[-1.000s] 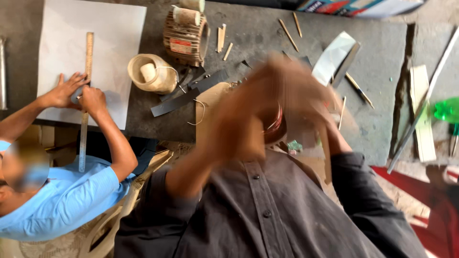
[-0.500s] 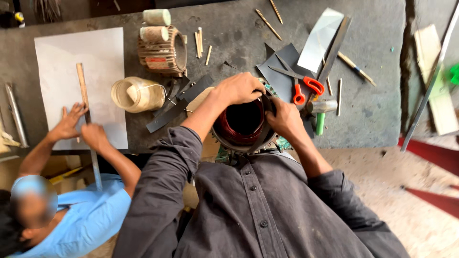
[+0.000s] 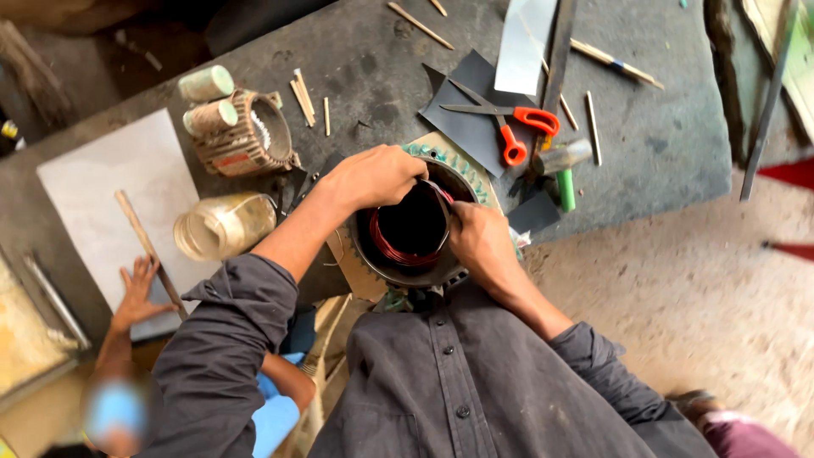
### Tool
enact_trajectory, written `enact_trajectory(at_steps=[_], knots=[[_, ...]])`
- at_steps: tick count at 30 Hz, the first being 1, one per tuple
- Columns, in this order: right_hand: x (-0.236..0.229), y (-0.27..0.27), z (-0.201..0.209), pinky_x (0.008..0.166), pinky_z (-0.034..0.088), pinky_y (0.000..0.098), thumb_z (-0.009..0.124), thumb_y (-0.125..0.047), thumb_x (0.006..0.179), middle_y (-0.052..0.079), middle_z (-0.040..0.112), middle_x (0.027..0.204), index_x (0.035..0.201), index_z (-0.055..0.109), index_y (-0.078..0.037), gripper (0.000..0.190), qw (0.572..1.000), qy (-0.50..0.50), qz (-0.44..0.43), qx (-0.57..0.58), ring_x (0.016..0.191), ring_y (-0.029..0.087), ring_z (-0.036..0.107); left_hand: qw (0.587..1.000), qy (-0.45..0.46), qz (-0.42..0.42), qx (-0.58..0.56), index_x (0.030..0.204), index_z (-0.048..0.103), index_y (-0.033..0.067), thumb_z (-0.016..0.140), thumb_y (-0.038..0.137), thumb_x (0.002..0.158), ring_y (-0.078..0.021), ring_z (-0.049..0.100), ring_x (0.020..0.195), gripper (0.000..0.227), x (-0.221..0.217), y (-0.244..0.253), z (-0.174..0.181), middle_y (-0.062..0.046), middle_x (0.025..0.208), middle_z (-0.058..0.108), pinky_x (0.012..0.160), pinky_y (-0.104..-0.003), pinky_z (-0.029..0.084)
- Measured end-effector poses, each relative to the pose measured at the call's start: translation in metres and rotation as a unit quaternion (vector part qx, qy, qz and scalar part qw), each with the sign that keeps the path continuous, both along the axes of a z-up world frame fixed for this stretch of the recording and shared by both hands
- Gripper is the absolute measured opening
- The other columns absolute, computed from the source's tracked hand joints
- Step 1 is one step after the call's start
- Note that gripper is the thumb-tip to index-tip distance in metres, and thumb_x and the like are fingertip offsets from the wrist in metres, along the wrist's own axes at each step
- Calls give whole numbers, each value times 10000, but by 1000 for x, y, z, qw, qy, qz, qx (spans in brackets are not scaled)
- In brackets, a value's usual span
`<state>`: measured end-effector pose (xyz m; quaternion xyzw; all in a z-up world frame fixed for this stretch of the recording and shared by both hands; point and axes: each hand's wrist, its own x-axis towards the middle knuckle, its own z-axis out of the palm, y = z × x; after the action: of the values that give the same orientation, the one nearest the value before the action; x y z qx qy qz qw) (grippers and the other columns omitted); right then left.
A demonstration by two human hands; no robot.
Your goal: The person cuts white and black insulating sheets with scissors and places them into the slots of a motor stator containing copper windings. They repeatedly measure, cut, and insert the sheets to separate the windings.
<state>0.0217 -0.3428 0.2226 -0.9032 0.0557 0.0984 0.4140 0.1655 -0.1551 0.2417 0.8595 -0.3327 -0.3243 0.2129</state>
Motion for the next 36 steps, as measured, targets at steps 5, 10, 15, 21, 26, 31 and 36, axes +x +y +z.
enact_trajectory(at_steps=[5,10,15,21,26,31,36], knots=[[11,1,4,790,536,521,624,-146,906,237,709,930,982,702,-16,170,997,-49,39,-54,874,443,680,988,2,-57,-142,1055,774,89,672,180,842,-407,701,863,253,10,0,-28,-213,930,732,786,-472,568],[39,-3,5,809,558,469,645,-167,945,202,727,1013,1176,728,-82,260,995,-47,79,-36,946,410,698,989,59,-37,-132,1076,756,69,661,181,839,-390,707,763,278,21,4,-41,-251,869,700,705,-448,563],[72,-3,4,792,564,452,637,-127,894,192,739,967,1193,733,-100,316,985,25,159,-63,883,375,716,993,65,-17,-97,1035,776,72,640,135,747,-326,716,703,324,23,29,-27,-238,790,711,698,-411,570],[115,6,24,714,594,419,630,-30,843,143,770,950,1222,741,-128,408,944,74,297,-122,779,297,740,981,110,130,-95,1110,775,108,671,108,703,-331,746,750,420,-13,55,-22,-236,833,729,737,-406,586],[138,23,25,653,589,394,659,-225,980,80,792,991,1191,753,-197,233,873,80,425,-224,743,223,726,947,113,208,-217,1235,724,155,673,85,739,-296,749,998,504,-47,77,-35,-163,1100,745,876,-379,569],[152,40,24,470,564,273,603,-85,966,81,751,1184,1337,670,-244,410,763,22,597,-246,605,159,688,920,114,287,-243,1218,738,135,708,134,827,-306,742,1037,392,-69,85,-46,-165,1121,751,904,-390,568],[171,45,18,430,546,215,591,-43,927,101,724,1234,1421,597,-290,553,696,45,662,-275,591,146,662,888,81,334,-306,1164,743,48,642,38,847,-315,750,1035,332,-74,86,-61,-177,1108,762,922,-397,579]])
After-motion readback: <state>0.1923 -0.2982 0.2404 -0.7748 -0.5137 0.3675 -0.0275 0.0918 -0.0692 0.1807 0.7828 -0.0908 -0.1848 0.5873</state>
